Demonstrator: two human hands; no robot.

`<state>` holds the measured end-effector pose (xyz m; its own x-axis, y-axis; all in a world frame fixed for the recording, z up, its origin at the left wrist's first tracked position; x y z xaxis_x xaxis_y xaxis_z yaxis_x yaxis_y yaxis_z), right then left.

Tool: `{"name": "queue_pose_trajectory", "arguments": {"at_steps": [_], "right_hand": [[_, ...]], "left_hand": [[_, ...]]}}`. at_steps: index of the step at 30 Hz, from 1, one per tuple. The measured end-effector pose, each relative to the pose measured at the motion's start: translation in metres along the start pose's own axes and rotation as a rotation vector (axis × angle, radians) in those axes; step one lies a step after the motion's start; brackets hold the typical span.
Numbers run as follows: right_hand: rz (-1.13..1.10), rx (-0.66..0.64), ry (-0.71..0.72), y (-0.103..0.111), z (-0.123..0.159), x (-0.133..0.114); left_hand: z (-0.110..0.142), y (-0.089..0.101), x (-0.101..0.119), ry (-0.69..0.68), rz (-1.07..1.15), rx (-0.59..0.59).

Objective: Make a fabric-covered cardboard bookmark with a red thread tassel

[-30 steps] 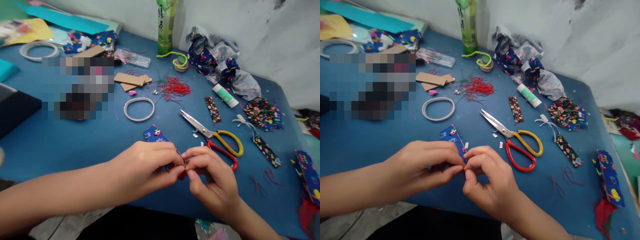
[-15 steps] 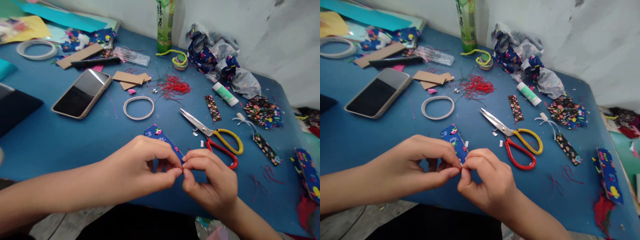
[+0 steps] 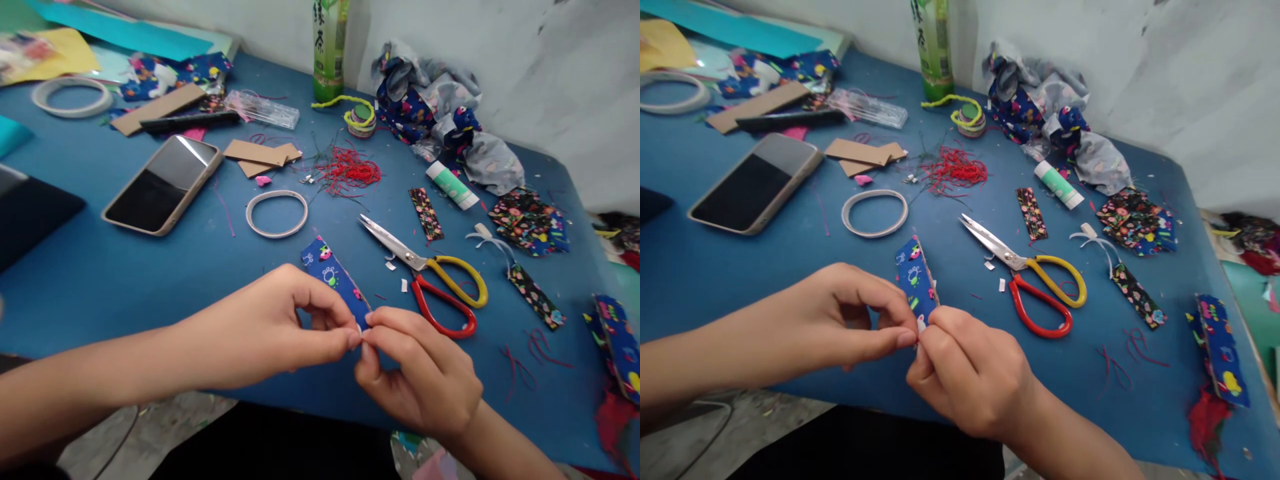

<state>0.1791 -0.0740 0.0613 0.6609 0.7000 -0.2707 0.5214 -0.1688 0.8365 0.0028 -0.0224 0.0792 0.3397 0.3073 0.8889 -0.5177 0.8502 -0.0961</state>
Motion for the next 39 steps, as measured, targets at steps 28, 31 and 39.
{"name": "queue_pose_trajectory", "arguments": {"at_steps": [28,31,39], "right_hand": [[-0.117,-0.061,-0.07,0.003,-0.004,0.002],[-0.098,-0.067,-0.041,0.007,-0.006,0.002],[-0.132,-0.083,-0.064,0.011,-0.009,0.004]], "left_hand": [[-0.002,-0.004,-0.003,-0.021,-0.06,0.055],[-0.002,-0.003,-0.002,-0.032,-0.047,0.065],[0.0,-0.002,-0.001,-0.062,-0.089,0.1]]}}
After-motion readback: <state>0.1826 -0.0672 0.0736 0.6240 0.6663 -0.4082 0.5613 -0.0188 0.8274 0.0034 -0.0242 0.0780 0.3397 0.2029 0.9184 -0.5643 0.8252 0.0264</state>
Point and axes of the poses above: each hand's wrist, its own z-axis away from the middle knuckle, its own y-axis out of the back of the hand, x = y × z, the point moved 1 cm from there along -z, towards the middle knuckle, and after that the axes turned 13 degrees about -x, right-handed, at the moved point
